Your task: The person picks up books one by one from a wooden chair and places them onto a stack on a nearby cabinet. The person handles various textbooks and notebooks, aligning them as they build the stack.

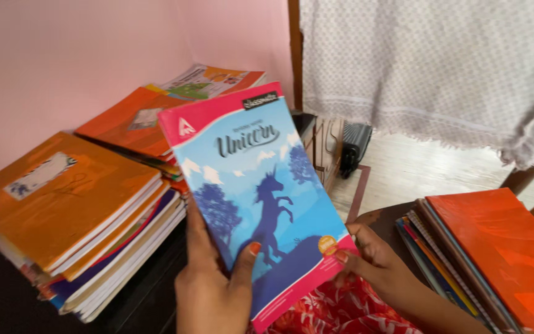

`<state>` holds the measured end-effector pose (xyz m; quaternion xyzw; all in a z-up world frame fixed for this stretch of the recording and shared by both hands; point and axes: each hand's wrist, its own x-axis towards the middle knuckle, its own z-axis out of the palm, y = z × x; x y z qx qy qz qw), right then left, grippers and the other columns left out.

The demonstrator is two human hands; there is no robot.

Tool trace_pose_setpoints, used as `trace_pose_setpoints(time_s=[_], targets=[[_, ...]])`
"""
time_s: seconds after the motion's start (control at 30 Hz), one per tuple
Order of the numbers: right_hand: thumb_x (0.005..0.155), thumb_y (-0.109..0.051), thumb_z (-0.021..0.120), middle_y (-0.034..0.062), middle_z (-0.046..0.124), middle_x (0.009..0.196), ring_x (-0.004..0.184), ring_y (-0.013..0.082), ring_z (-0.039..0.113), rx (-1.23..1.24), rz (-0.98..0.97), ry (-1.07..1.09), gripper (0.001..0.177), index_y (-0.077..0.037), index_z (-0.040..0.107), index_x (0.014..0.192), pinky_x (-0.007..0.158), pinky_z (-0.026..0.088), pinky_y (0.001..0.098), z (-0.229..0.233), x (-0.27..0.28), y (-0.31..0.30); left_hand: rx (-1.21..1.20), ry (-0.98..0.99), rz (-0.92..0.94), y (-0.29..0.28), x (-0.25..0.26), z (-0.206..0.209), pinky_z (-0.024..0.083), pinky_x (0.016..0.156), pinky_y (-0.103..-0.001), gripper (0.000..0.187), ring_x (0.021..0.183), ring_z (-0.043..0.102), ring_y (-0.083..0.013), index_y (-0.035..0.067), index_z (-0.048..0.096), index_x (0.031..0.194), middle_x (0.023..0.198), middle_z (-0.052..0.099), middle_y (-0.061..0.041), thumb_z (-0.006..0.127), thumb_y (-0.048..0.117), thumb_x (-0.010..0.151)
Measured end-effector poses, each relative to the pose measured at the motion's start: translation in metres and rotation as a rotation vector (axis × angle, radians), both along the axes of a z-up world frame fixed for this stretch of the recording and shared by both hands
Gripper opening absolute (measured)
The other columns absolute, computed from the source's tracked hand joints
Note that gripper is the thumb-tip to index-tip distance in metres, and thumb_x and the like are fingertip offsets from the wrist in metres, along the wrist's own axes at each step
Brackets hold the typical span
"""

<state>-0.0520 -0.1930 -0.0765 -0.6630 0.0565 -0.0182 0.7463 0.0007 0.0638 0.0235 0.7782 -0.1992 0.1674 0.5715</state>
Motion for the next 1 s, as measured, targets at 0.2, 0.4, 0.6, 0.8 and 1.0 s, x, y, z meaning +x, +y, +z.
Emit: trace_pose_setpoints(time_s=[0.2,0.4,0.6,0.8,1.0], targets=[[0.100,-0.026,0.057,0.0133,0.074,0.087,0.068,0.0160,0.069,0.112,0.191,-0.044,0.031,-0.008,0.055,0.125,0.059,0.055,0.0296,0.043,0.053,0.076,-0.077,-0.317,0.096,0.085,0.021,0.002,0.052,0.100,-0.043,0.107,0.133,0.057,-0.0380,-0.002,-0.005,0.164,0.160,0.032,-0.035,0.074,0.020,0.095],[0.099,-0.030,0.058,0.0117,0.073,0.088,0.068,0.0165,0.069,0.252,0.212,-0.020,0.032,-0.015,0.050,0.127,0.060,0.053,0.0288,0.080,0.100,0.129,0.458,-0.156,0.400,0.147,0.017,-0.001,0.046,0.104,-0.054,0.087,0.135,0.050,-0.0451,0.004,0.039,0.156,0.157,0.026,-0.036,0.073,0.038,0.084],[0.098,-0.028,0.064,0.0075,0.074,0.092,0.076,0.0159,0.070,0.213,0.175,-0.081,0.031,-0.017,0.043,0.119,0.067,0.052,0.0269,0.101,0.148,0.150,0.805,-0.221,0.490,0.155,0.019,-0.007,0.039,0.105,-0.057,0.057,0.142,0.041,-0.0386,0.034,0.060,0.141,0.150,0.048,-0.014,0.062,0.051,0.087],[0.103,-0.025,0.068,0.0148,0.057,0.118,0.105,0.0236,0.066,-0.324,-0.049,-0.713,0.043,-0.007,0.045,0.134,0.080,0.053,0.0342,0.081,0.174,0.187,0.851,-0.102,0.724,0.153,0.027,0.005,0.038,0.108,-0.056,0.049,0.146,0.039,-0.0280,0.037,0.058,0.141,0.158,0.045,-0.002,0.054,0.045,0.093],[0.097,-0.031,0.067,0.0211,0.039,0.141,0.116,0.0339,0.063,-0.662,-0.058,-0.606,0.068,-0.008,0.034,0.151,0.091,0.059,0.0403,0.076,0.156,0.194,0.844,-0.033,0.764,0.148,0.033,0.008,0.034,0.105,-0.064,0.052,0.149,0.033,-0.0340,0.035,0.055,0.149,0.165,0.040,-0.002,0.052,0.040,0.097]])
